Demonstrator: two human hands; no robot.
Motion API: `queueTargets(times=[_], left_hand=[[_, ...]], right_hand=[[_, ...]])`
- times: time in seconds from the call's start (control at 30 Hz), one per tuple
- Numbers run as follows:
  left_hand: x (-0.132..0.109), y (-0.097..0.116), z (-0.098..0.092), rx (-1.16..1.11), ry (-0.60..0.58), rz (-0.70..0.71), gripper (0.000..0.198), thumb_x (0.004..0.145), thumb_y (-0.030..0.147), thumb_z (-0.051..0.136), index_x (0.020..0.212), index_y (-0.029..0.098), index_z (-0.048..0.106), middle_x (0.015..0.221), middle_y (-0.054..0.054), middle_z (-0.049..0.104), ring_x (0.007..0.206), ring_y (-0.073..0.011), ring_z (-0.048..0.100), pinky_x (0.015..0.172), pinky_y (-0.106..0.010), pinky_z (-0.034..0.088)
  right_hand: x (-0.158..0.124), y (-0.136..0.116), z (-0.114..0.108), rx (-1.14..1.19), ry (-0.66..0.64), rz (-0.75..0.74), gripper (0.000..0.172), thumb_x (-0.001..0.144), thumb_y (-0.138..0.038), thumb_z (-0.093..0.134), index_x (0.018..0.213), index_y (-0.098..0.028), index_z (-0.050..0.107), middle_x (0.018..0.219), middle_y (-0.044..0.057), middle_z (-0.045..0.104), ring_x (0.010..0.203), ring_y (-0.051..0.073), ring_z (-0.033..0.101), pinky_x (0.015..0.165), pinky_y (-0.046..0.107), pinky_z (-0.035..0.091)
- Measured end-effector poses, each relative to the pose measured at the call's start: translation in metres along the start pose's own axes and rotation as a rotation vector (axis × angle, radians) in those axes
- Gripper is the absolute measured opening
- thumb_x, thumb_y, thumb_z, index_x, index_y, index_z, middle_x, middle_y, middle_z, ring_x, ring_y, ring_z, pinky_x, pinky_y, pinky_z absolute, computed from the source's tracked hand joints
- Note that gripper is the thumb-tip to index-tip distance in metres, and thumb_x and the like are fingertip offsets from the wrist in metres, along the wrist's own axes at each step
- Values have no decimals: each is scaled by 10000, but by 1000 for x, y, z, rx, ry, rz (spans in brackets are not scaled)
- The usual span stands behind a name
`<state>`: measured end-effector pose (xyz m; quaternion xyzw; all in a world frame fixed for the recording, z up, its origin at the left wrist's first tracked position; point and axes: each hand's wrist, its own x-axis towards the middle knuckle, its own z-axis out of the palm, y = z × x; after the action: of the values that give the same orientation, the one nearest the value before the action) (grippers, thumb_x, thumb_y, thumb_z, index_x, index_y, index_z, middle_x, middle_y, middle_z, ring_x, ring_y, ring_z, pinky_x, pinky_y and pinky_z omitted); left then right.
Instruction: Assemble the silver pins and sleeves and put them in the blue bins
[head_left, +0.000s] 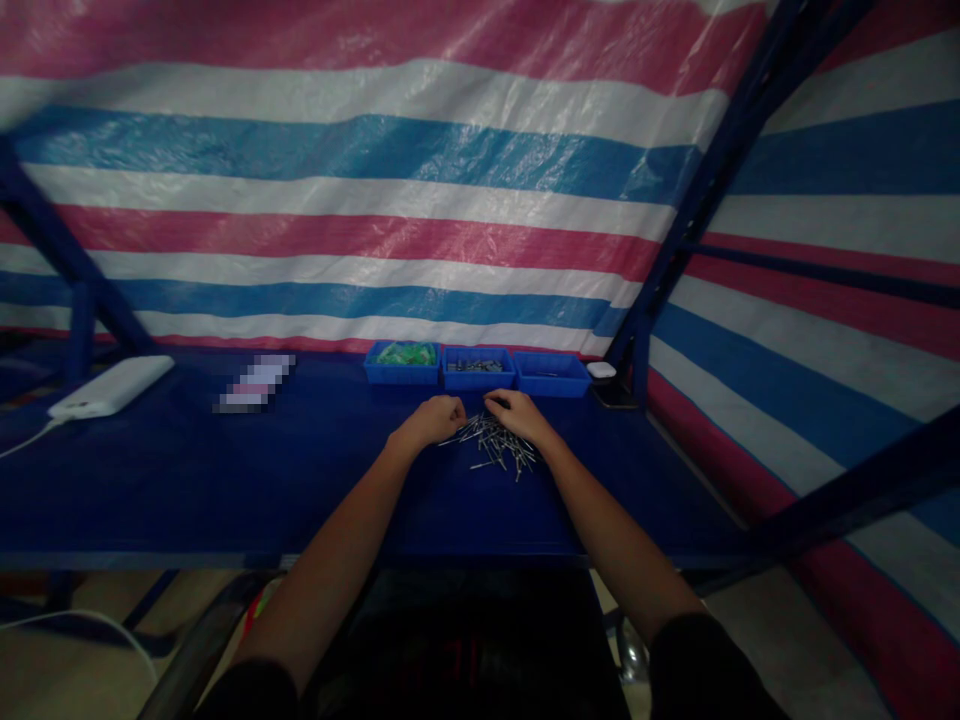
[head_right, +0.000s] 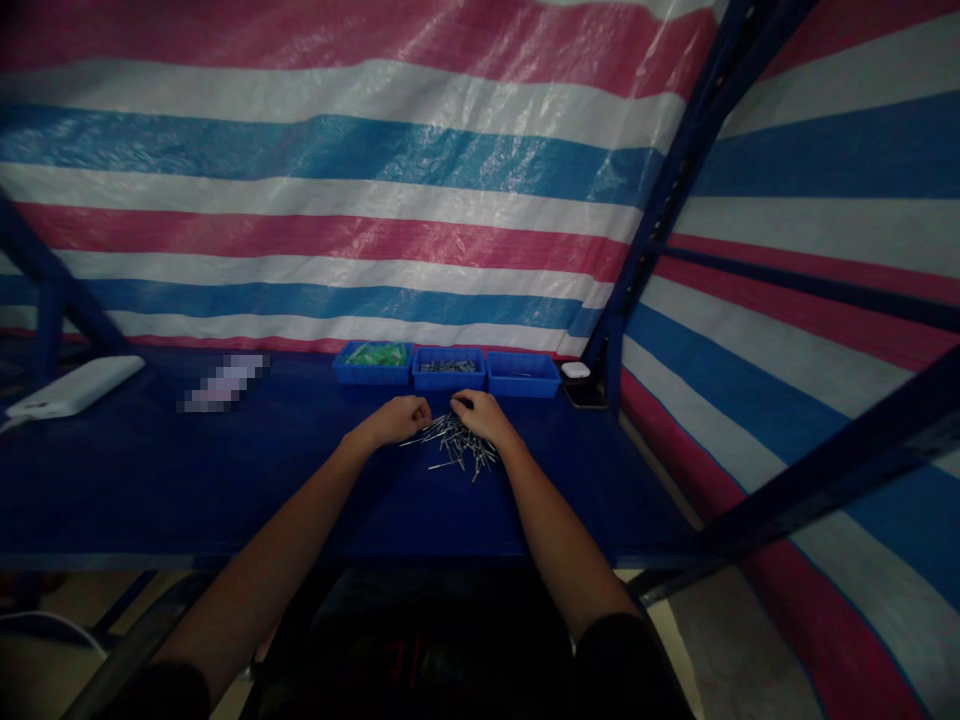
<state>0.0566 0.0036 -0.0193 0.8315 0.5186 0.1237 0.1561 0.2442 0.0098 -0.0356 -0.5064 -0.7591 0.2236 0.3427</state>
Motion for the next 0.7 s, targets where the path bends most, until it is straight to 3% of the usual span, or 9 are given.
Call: queueTargets(times=[0.17, 0.33, 0.47, 0.57, 0.7], left_hand=[[0, 3, 4, -68, -8, 42, 141, 762, 195, 489, 810, 179, 620, 777, -28, 666, 694, -139, 601, 600, -198, 409], [-6, -3, -14, -16, 77, -49, 275, 760, 102, 397, 895, 179, 624, 869, -46, 662, 783, -151, 592, 674, -214, 416], [-11, -20, -29, 22, -25, -57, 339, 699, 51, 410, 914, 187, 634, 852, -31, 652, 745, -131, 580, 652, -192, 413], [-12, -30, -28, -30, -101, -9, 284, 678, 103, 478, 899, 182, 637, 814, -20, 638, 696, -121, 569, 617, -181, 411], [-9, -26, -19, -88, -91, 10, 240, 673, 108, 491, 853, 176, 634, 740, -10, 625, 639, -112, 555, 584, -183, 402]], right_hand=[[-2, -12, 5, 252, -78, 8, 261, 820, -296, 464, 944, -143, 636, 879, 57, 683, 825, 162, 627, 760, 285, 462], [-5, -20, -1, 306, -106, 68, 287, 815, -313, 486, 1014, -146, 608, 710, 33, 673, 679, 141, 618, 664, 261, 469], [-6, -22, -1, 245, -36, 61, 282, 812, -309, 476, 1005, -154, 610, 667, 18, 637, 596, 120, 583, 575, 230, 451], [-5, -20, 4, 147, 14, -18, 276, 811, -314, 467, 973, -160, 628, 673, 13, 632, 612, 125, 579, 598, 242, 447], [-6, -19, 11, 104, 3, -79, 269, 812, -319, 471, 976, -182, 634, 818, 30, 668, 740, 144, 605, 696, 270, 456]])
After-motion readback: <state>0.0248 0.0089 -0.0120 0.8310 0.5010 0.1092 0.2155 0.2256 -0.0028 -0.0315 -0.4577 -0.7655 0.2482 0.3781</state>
